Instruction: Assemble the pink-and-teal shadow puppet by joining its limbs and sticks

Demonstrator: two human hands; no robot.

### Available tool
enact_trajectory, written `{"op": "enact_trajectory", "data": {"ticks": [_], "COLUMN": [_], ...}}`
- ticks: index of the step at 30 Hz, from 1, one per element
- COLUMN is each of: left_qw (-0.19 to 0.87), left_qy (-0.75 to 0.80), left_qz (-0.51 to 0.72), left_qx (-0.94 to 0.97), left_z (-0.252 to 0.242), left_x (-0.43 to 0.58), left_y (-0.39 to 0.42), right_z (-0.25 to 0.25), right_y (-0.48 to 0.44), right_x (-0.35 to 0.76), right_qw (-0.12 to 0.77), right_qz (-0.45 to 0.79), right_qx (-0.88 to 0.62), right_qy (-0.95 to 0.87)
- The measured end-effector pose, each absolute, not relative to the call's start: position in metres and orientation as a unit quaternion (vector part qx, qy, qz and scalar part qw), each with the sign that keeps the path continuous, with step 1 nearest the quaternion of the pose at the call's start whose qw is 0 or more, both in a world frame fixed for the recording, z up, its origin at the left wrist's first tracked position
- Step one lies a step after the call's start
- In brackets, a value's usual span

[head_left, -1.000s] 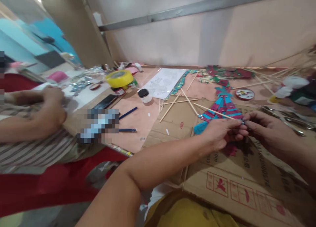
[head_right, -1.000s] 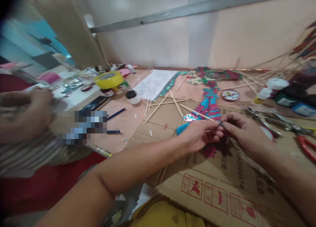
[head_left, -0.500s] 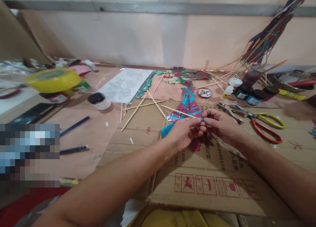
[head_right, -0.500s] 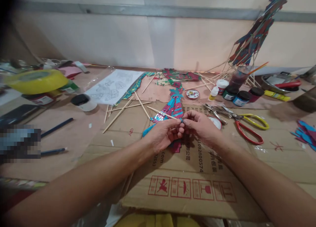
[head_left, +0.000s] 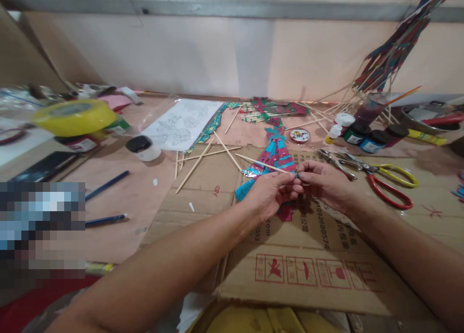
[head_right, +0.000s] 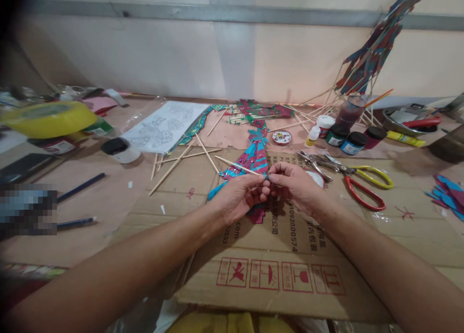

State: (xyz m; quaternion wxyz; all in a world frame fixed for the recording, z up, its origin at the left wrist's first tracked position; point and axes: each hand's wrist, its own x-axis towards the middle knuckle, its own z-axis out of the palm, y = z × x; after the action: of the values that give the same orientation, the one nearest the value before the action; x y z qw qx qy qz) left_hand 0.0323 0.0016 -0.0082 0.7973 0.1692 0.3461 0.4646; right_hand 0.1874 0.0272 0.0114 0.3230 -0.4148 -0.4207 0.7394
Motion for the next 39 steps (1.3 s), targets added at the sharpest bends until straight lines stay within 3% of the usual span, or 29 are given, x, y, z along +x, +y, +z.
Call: {"op": "enact_trajectory", "data": {"ticks": [39], "left_qw": [0.806], "left_qy": [0.356], "left_qz": [0.437], "left_qx": [0.181], "left_z": [-0.0091], "left_x": [0.0316], "left_y": [0.0026], "right_z": [0.0064], "right_y": [0.0364], "right_x": [0.1954], "right_qw": [0.273], "right_qz": [0.772], "right_qx": [-0.375], "right_qy": [-0.435]}}
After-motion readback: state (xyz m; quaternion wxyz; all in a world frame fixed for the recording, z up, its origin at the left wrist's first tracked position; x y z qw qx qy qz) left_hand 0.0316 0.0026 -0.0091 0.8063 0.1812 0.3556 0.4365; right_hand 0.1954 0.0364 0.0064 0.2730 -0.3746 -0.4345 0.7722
